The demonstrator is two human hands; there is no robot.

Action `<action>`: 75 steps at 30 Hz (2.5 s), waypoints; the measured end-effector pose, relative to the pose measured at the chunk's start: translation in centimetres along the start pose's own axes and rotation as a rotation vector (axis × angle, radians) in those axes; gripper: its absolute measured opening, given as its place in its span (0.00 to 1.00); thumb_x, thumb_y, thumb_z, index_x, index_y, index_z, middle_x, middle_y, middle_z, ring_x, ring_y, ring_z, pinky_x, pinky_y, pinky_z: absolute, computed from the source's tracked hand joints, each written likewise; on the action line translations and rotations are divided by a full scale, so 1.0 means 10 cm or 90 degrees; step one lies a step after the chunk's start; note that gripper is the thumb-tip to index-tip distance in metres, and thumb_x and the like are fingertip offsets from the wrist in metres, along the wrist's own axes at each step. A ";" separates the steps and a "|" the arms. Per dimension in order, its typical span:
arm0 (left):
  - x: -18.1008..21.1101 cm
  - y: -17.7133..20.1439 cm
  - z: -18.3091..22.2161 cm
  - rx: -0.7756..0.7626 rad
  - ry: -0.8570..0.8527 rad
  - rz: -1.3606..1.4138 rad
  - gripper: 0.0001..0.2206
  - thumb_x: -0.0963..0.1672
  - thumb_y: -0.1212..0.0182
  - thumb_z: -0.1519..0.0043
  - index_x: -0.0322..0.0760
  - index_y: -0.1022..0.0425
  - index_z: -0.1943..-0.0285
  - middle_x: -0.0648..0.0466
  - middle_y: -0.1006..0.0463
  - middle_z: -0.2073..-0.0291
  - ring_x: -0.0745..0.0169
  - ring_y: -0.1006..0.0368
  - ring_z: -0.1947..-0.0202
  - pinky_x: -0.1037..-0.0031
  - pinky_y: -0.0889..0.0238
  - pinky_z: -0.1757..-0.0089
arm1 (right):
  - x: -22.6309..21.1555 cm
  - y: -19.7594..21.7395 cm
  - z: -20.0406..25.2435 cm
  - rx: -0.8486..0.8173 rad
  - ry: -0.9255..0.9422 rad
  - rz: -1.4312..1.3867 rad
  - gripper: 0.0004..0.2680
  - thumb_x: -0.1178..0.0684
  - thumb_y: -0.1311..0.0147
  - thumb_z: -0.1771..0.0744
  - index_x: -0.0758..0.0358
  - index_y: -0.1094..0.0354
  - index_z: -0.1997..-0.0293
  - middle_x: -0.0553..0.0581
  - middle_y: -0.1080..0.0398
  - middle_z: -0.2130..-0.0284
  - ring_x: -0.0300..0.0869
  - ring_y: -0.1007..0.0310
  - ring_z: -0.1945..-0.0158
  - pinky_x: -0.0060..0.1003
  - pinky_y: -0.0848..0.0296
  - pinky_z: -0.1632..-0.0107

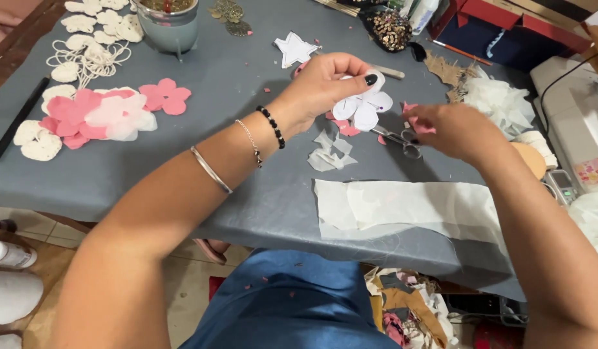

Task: Cutting fabric shapes and assembling them into decorative flowers.

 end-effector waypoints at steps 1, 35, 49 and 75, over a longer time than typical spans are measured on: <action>-0.02 0.00 -0.01 0.001 0.002 0.000 0.08 0.46 0.31 0.40 0.40 0.20 0.58 0.61 0.19 0.68 0.79 0.29 0.70 0.84 0.45 0.76 | -0.07 0.09 0.05 -0.001 0.001 -0.001 0.18 0.52 0.49 0.33 0.34 0.31 0.35 0.48 0.20 0.61 0.50 0.22 0.61 0.44 0.29 0.57; -0.29 0.21 0.19 -0.055 0.032 -0.074 0.13 0.41 0.38 0.43 0.39 0.22 0.48 0.58 0.18 0.70 0.74 0.22 0.70 0.83 0.28 0.64 | -0.44 -0.49 -0.14 0.332 0.206 -0.927 0.08 0.52 0.37 0.30 0.59 0.32 0.51 0.47 0.31 0.69 0.30 0.32 0.67 0.24 0.28 0.60; -0.34 0.27 0.17 -0.012 -0.073 -0.192 0.10 0.38 0.40 0.43 0.42 0.20 0.55 0.63 0.16 0.72 0.77 0.20 0.69 0.81 0.26 0.61 | -0.37 -0.42 -0.14 0.372 0.197 -0.893 0.10 0.46 0.37 0.30 0.58 0.32 0.50 0.45 0.31 0.66 0.29 0.33 0.64 0.23 0.29 0.58; -0.60 0.12 0.13 -0.043 -0.100 0.138 0.10 0.42 0.34 0.35 0.32 0.21 0.48 0.48 0.15 0.68 0.69 0.18 0.68 0.79 0.21 0.63 | -0.62 -0.26 0.14 0.745 0.415 -0.358 0.06 0.54 0.34 0.29 0.64 0.24 0.52 0.55 0.28 0.61 0.50 0.31 0.59 0.42 0.33 0.56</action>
Point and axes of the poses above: each hand's wrist, its own z-axis away from the middle knuckle, its own y-axis out of the back of the hand, x = y × z, the point moved 2 cm from there along -z, towards the middle knuckle
